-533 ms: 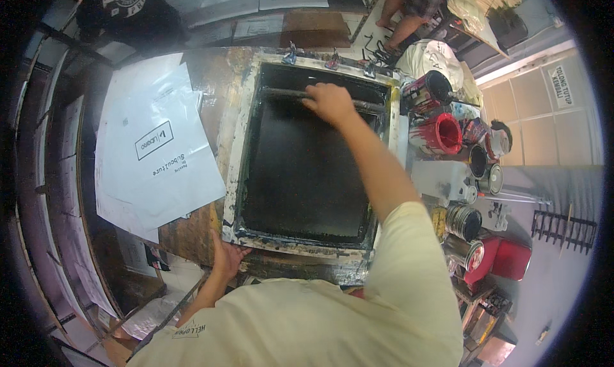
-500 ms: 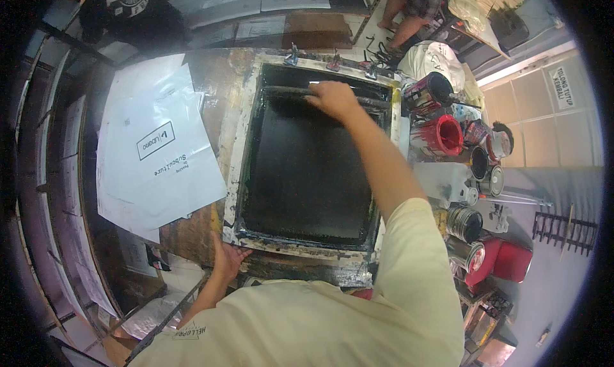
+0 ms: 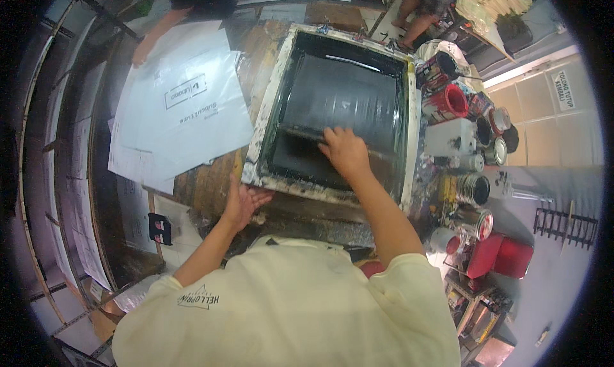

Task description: The person screen prints logos onto white mailing bags using a screen frame and a squeegee, then places each printed bag onto a stack.

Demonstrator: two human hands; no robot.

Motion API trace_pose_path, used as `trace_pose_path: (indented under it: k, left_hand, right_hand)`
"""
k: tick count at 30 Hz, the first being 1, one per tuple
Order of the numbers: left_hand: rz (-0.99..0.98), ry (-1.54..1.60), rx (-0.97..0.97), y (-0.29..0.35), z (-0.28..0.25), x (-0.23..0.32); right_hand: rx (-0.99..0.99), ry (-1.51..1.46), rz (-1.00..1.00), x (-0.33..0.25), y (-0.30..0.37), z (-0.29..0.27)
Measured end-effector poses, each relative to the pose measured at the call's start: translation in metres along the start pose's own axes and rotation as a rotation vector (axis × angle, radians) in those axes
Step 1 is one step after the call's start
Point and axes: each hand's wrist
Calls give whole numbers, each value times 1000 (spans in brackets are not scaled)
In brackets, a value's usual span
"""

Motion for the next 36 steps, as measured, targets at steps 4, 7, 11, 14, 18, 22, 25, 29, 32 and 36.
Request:
trace_pose_path:
  k: [4, 7, 11, 14, 18, 22, 25, 29, 32, 36]
  left_hand:
    - [114, 87, -166, 20, 13, 29]
    - [294, 165, -422, 40, 31, 73]
    - [680, -320, -385, 20, 63, 108]
    - [801, -1287, 72, -24, 36, 50]
    - [635, -1814, 373, -42, 11, -40]
    - [566, -1752, 338, -47, 16, -56]
    - [543, -1755, 310, -47, 23, -47]
    - [598, -1632, 278, -40, 57, -13]
    - [828, -1191, 228, -63, 90, 29]
    - [899, -853, 334, -67, 132, 86]
  right_hand:
    - [-33, -32, 37, -63, 54, -77]
    - [198, 90, -4, -83, 50, -132]
    - [537, 281, 34, -85, 17, -170]
    - [580, 236, 14, -80, -1, -188]
    - [690, 262, -29, -69, -18, -200]
    - [706, 250, -36, -60, -36, -222]
    - [724, 274, -62, -53, -50, -236]
    - [695, 220, -45, -42, -69, -256]
    - [658, 221, -38, -36, -82, -272]
    - [599, 220, 3, -35, -92, -287]
Point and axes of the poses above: each hand's wrist, its own y-axis away from the middle knuckle, its own z-axis out of the palm, x = y × z, and after that the axes turned 2 degrees about -z, right-handed
